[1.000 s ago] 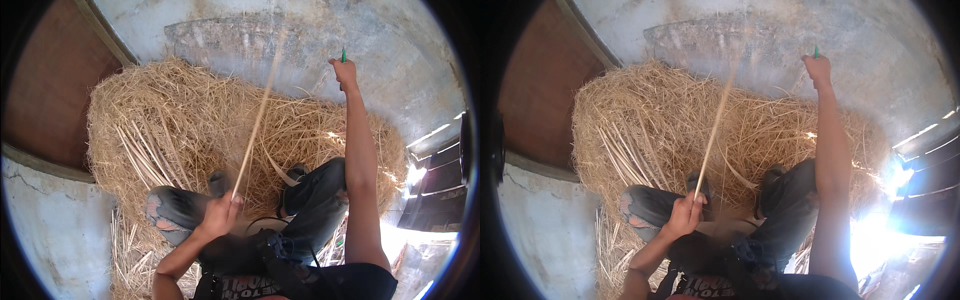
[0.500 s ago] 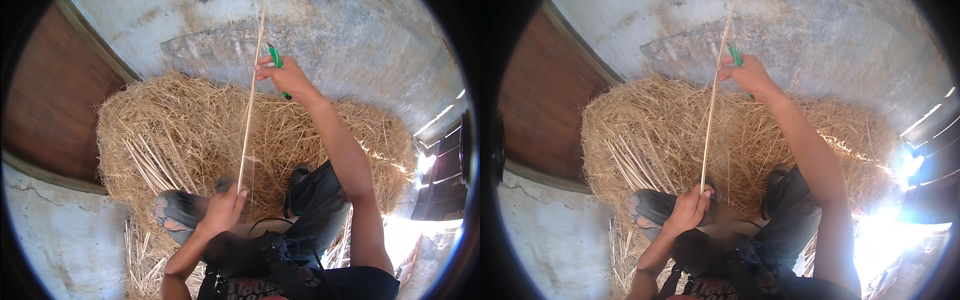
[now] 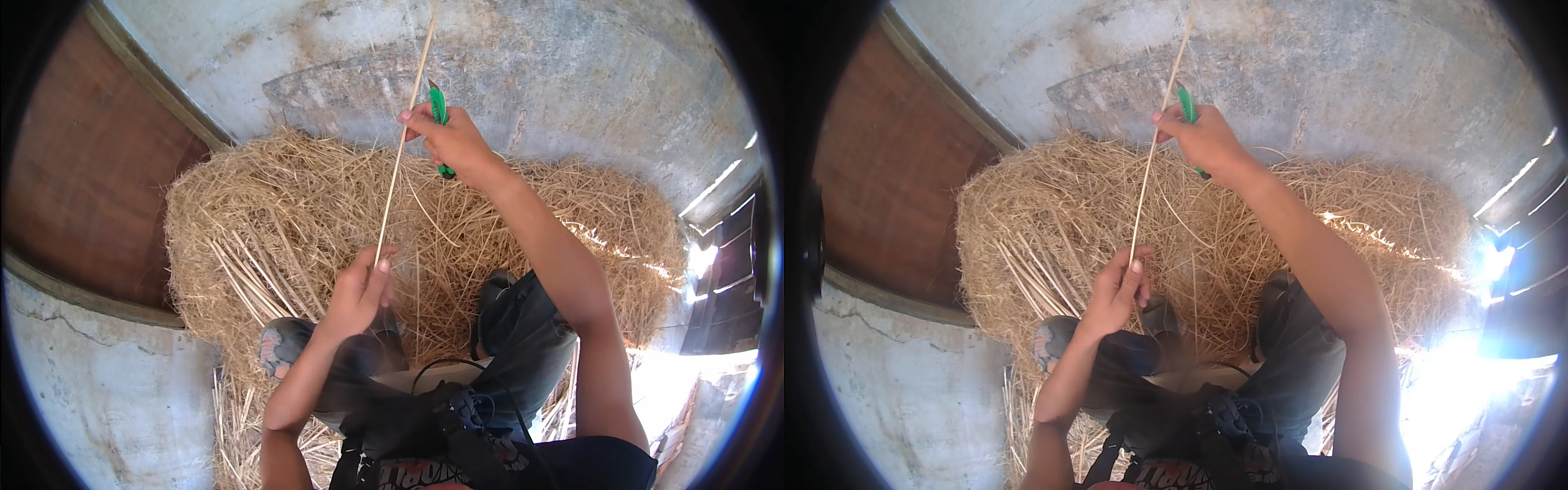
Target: The person uses a utility knife to strip and thin a long piece of wood while sitting near a pile of straw.
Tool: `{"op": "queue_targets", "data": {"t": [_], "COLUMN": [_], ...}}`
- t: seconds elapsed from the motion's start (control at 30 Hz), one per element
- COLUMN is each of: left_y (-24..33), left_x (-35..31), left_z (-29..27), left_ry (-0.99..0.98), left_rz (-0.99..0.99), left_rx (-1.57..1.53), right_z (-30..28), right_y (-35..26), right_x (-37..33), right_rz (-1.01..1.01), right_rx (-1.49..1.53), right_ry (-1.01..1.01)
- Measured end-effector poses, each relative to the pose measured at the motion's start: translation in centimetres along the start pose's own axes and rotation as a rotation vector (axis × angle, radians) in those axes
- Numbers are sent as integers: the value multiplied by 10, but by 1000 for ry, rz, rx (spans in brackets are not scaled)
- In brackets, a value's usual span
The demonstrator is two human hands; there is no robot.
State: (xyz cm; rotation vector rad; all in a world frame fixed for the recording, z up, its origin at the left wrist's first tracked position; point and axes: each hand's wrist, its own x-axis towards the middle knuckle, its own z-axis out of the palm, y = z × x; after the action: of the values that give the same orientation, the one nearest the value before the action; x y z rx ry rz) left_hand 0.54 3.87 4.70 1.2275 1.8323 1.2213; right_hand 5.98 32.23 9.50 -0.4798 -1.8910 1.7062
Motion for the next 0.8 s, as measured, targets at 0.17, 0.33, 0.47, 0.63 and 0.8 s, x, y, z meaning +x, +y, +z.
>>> {"op": "queue_targets", "data": {"t": [0.17, 0.33, 0.47, 0.63, 0.8], "left_y": [6, -24, -38, -36, -37], "left_x": [28, 29, 22, 18, 14], "left_z": [-9, -8, -17, -26, -25], "left_ry": [-25, 126, 201, 240, 288], "left_rz": [-15, 9, -46, -94, -127], "left_rx": [-235, -352, -567, -570, -569], "right_z": [20, 30, 36, 71, 90], "right_y": [-3, 5, 36, 29, 32], "right_x": [-11, -6, -4, -33, -29], "right_rz": [36, 34, -4, -241, -350], "right_rx": [16, -19, -478, -1003, -1061], "right_ry": [-61, -54, -134, -170, -135]}}
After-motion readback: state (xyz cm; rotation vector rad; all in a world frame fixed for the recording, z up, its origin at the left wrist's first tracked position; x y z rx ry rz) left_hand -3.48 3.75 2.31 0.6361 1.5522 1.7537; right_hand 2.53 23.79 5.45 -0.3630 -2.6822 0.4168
